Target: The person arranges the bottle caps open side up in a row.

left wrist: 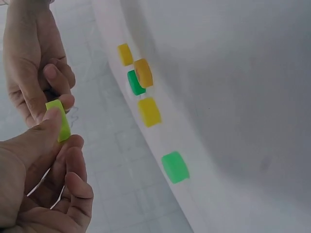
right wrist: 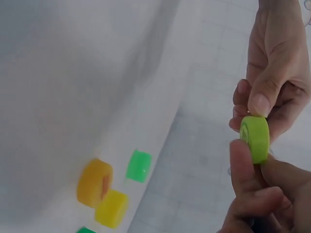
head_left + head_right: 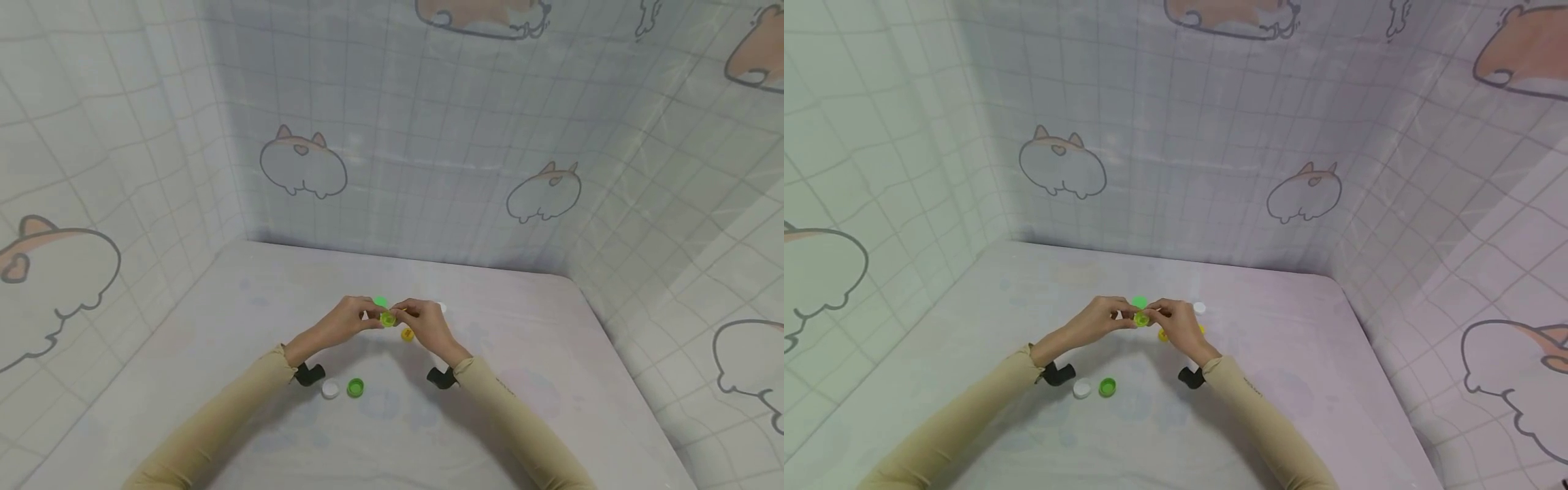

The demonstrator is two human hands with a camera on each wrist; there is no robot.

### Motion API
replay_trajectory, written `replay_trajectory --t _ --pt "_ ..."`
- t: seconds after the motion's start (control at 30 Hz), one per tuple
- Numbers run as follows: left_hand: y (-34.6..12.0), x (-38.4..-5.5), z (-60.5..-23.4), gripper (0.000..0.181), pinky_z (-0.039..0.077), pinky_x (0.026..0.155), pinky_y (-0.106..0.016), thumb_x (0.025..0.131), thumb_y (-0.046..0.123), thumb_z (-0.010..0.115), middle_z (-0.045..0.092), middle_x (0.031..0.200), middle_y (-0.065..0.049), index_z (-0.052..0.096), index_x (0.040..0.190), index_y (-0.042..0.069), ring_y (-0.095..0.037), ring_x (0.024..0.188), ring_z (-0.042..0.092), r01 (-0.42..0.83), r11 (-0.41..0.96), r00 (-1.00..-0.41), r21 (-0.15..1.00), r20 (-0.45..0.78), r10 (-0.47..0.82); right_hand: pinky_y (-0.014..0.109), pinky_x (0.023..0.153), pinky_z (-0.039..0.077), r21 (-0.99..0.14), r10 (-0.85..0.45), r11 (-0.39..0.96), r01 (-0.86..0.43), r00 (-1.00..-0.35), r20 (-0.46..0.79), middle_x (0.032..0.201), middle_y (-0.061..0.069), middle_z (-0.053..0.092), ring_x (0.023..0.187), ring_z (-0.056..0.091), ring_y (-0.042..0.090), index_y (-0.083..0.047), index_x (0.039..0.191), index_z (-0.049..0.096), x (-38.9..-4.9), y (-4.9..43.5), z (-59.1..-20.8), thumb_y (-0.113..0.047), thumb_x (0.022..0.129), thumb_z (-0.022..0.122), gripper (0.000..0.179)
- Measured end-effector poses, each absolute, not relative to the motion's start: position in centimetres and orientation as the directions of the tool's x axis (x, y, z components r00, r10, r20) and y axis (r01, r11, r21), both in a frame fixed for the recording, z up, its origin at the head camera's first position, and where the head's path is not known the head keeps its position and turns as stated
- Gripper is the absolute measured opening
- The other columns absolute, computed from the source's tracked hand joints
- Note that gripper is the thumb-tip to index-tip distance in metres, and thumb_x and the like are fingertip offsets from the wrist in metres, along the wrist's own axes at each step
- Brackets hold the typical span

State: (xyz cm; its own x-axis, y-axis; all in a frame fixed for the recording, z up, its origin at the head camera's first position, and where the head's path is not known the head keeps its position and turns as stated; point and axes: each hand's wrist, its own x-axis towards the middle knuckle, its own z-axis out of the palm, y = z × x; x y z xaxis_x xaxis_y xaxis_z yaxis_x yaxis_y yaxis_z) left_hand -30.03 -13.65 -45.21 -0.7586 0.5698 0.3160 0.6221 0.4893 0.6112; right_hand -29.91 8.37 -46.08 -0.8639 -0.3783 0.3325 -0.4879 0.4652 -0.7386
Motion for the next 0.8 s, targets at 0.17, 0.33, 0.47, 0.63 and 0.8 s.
replay_trajectory --t 0.17,0.33,0.47,0.63,0.8 --pt "-13.7 -30.1 -45.1 0.027 0.047 0.068 -0.023 0.088 0.022 0.069 0.066 0.088 0.005 0.071 0.113 0.012 -0.012 0.081 0.061 0.650 0.471 -0.736 0.596 0.341 0.585 0.023 0.067 0.054 -0.697 -0.416 0.499 -0.515 -0.848 0.329 0.089 -0.003 0.074 0.078 0.070 0.016 -0.017 0.103 0.075 -29.9 8.6 -45.5 -0.031 0.092 0.065 0.020" --pt "-13.9 -29.9 -45.0 0.025 0.046 0.067 -0.024 0.089 0.022 0.069 0.067 0.090 0.005 0.072 0.111 0.012 -0.010 0.081 0.060 0.647 0.445 -0.734 0.620 0.347 0.584 0.024 0.054 0.047 -0.653 -0.480 0.534 -0.537 -0.828 0.289 0.092 -0.009 0.072 0.072 0.060 0.011 -0.021 0.110 0.073 -29.6 9.0 -45.2 -0.035 0.087 0.071 0.027" --pt "-14.0 -29.8 -45.0 0.024 0.047 0.068 -0.025 0.089 0.022 0.069 0.067 0.089 0.004 0.072 0.110 0.012 -0.010 0.080 0.059 0.637 0.441 -0.736 0.632 0.326 0.593 0.022 0.052 0.043 -0.646 -0.491 0.547 -0.533 -0.829 0.268 0.093 -0.012 0.072 0.072 0.059 0.011 -0.022 0.111 0.073 -29.3 9.1 -45.0 -0.034 0.088 0.070 0.026" --pt "-14.1 -29.8 -44.7 0.025 0.047 0.068 -0.024 0.088 0.021 0.070 0.068 0.089 0.003 0.072 0.111 0.011 -0.013 0.079 0.060 0.630 0.452 -0.736 0.631 0.301 0.607 0.020 0.049 0.037 -0.616 -0.489 0.551 -0.562 -0.816 0.308 0.093 -0.012 0.071 0.067 0.055 0.010 -0.020 0.109 0.074 -29.1 9.1 -45.0 -0.031 0.085 0.073 0.026" --pt "-14.2 -29.5 -44.6 0.023 0.048 0.066 -0.024 0.087 0.019 0.071 0.068 0.087 0.005 0.073 0.109 0.012 -0.010 0.078 0.060 0.631 0.451 -0.730 0.631 0.286 0.621 0.019 0.052 0.037 -0.589 -0.500 0.553 -0.590 -0.800 0.331 0.094 -0.011 0.069 0.066 0.049 0.010 -0.019 0.108 0.075 -28.9 9.1 -45.0 -0.031 0.083 0.075 0.027"
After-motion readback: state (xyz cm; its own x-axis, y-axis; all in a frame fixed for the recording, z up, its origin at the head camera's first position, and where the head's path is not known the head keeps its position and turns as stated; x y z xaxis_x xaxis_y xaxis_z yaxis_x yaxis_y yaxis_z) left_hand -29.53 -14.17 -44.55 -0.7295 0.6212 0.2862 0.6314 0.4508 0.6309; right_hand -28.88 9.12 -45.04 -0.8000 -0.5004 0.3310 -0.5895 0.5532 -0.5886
